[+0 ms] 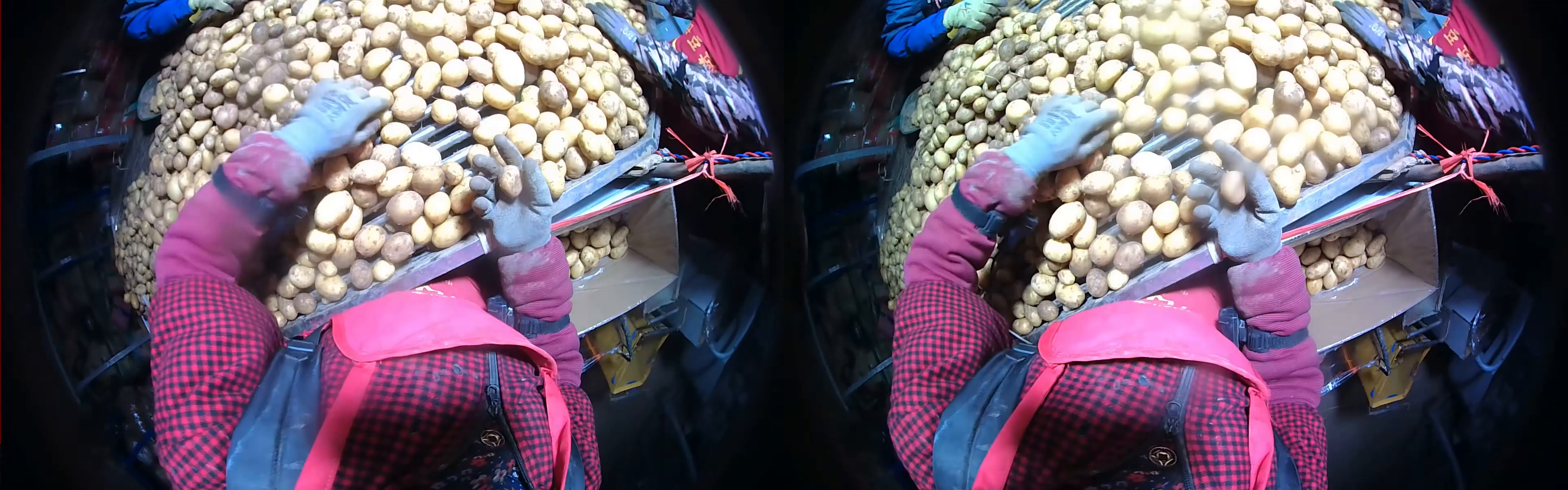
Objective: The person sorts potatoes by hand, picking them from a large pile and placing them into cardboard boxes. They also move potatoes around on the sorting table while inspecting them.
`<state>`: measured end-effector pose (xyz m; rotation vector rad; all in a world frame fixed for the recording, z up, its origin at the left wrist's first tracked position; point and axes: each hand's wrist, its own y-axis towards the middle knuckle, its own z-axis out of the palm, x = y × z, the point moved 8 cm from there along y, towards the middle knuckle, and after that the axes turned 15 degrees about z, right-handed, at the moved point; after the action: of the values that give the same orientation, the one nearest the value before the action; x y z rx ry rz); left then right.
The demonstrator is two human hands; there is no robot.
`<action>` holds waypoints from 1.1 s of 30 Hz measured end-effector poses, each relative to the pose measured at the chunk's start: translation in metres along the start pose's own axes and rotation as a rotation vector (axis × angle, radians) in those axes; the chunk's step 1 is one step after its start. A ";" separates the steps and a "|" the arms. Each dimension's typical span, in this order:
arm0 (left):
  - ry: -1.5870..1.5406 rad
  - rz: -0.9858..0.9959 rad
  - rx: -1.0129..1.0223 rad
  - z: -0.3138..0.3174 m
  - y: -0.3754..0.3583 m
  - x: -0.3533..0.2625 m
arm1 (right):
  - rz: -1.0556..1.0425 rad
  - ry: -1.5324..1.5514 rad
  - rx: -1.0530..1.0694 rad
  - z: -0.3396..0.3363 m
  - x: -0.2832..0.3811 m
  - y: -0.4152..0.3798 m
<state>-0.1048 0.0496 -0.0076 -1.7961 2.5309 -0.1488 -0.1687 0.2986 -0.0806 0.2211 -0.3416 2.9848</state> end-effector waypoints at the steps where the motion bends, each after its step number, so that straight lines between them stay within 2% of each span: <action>1: -0.021 -0.004 0.031 0.010 0.002 0.002 | 0.007 0.009 -0.003 0.000 -0.001 0.000; 3: -0.035 -0.005 0.054 0.012 0.019 0.007 | 0.008 0.011 0.000 0.001 0.000 0.001; 5: -0.116 -0.201 0.450 0.027 0.028 0.011 | 0.004 0.005 -0.001 0.002 0.000 0.001; 9: -0.156 -0.210 0.394 0.028 0.020 0.011 | -0.031 -0.061 -0.005 0.005 0.000 -0.002; 11: -0.138 -0.268 0.184 0.018 0.013 0.008 | -0.053 -0.126 -0.073 -0.004 0.001 -0.004; 12: -0.126 -0.258 0.184 0.014 0.012 0.005 | -0.068 -0.123 -0.066 -0.003 0.004 -0.005; 14: -0.367 -0.371 0.069 0.010 0.000 0.007 | -0.024 -0.071 -0.024 -0.001 0.000 -0.004; 15: -0.305 -0.286 -0.002 0.004 -0.002 0.002 | -0.010 -0.049 -0.001 -0.002 -0.001 -0.002; 16: -0.303 -0.288 -0.001 0.007 -0.003 0.002 | -0.008 -0.049 0.002 -0.004 -0.002 -0.001; 19: -0.222 -0.306 0.267 0.008 0.014 -0.005 | -0.049 -0.095 -0.066 -0.001 -0.001 -0.004; 20: -0.218 -0.302 0.261 0.001 0.024 -0.008 | -0.055 -0.100 -0.065 0.002 -0.001 -0.005; 22: -0.239 -0.367 0.484 0.012 0.028 -0.008 | -0.066 -0.105 -0.113 0.004 -0.002 -0.007; 23: -0.212 -0.366 0.355 0.019 0.025 -0.001 | -0.121 -0.165 -0.178 0.004 -0.001 -0.012; 24: -0.205 -0.356 0.356 0.028 0.019 0.000 | -0.131 -0.161 -0.176 0.007 -0.001 -0.014; 26: -0.182 -0.338 0.186 0.024 0.014 0.001 | -0.156 -0.234 -0.207 0.012 -0.001 -0.019; 28: -0.193 -0.332 0.142 0.011 0.008 -0.009 | -0.226 -0.314 -0.211 0.012 0.000 -0.021; 30: -0.752 -0.570 -0.134 -0.001 -0.004 -0.013 | -0.066 -0.176 -0.239 -0.001 -0.007 -0.017; 31: -0.967 -0.533 -0.328 -0.004 -0.004 -0.024 | -0.096 -0.233 -0.304 0.015 -0.006 -0.026; 32: -1.096 -0.366 -0.472 -0.002 -0.001 -0.034 | -0.171 -0.328 -0.303 0.032 -0.008 -0.039; 33: -1.198 -0.368 -0.504 -0.009 0.004 -0.052 | -0.126 -0.329 -0.255 0.027 -0.011 -0.038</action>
<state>-0.0916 0.1004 -0.0008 -1.6287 1.4150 1.2347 -0.1492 0.3283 -0.0484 0.6793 -0.7079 2.7392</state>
